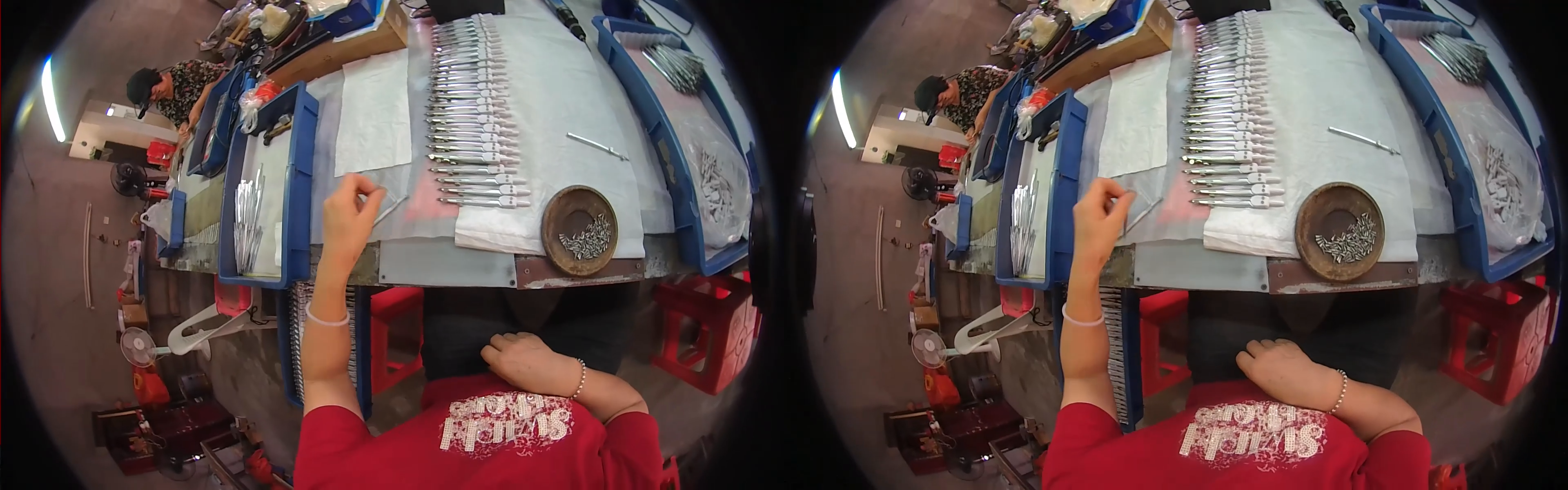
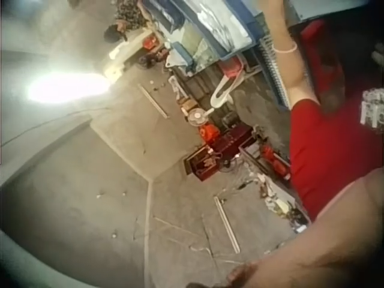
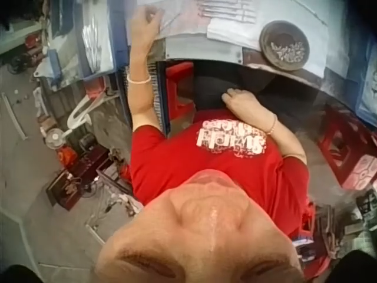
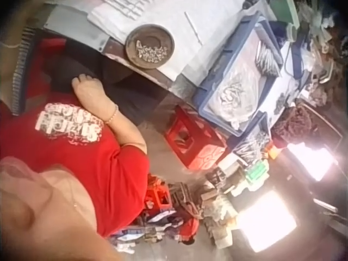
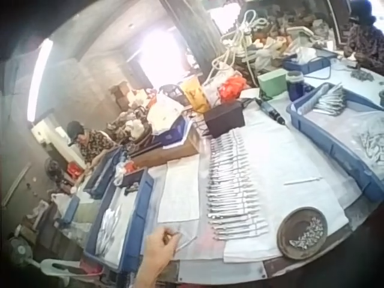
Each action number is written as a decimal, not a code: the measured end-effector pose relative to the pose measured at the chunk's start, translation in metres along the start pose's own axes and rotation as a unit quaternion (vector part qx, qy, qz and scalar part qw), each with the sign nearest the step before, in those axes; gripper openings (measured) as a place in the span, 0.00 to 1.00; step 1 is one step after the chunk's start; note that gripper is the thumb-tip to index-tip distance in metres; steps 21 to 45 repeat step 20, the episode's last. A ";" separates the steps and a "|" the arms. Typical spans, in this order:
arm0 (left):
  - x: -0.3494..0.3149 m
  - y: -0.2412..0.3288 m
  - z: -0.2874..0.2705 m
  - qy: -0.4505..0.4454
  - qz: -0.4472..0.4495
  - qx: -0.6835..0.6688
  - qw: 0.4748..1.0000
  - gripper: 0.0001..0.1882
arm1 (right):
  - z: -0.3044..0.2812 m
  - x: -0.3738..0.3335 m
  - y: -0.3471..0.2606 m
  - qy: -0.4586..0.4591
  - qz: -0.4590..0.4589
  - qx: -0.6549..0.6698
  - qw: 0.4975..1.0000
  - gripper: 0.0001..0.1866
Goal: Assembling metal components and plastic bases into hardware tools at a manufacturing workbench.
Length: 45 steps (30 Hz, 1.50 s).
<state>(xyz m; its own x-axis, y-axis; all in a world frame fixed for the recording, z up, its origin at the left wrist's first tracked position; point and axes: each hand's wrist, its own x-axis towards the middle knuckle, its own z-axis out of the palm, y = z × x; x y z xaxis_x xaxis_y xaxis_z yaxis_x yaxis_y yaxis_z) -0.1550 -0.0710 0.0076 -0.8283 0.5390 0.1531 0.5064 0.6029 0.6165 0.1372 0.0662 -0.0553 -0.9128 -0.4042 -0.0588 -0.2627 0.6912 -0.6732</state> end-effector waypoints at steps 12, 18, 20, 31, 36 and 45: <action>-0.116 0.105 0.066 0.091 -0.038 -0.587 0.804 0.10 | -0.031 -0.002 0.002 0.225 0.078 0.723 0.649 0.22; -0.157 0.106 0.090 0.004 -0.156 -0.652 0.742 0.06 | -0.035 -0.016 0.011 0.356 0.007 0.715 0.601 0.10; -0.167 0.098 0.090 -0.089 -0.154 -0.600 0.780 0.07 | -0.034 -0.023 0.015 0.355 0.029 0.699 0.620 0.09; -0.167 0.098 0.090 -0.089 -0.154 -0.600 0.780 0.07 | -0.034 -0.023 0.015 0.355 0.029 0.699 0.620 0.09; -0.167 0.098 0.090 -0.089 -0.154 -0.600 0.780 0.07 | -0.034 -0.023 0.015 0.355 0.029 0.699 0.620 0.09; -0.167 0.098 0.090 -0.089 -0.154 -0.600 0.780 0.07 | -0.034 -0.023 0.015 0.355 0.029 0.699 0.620 0.09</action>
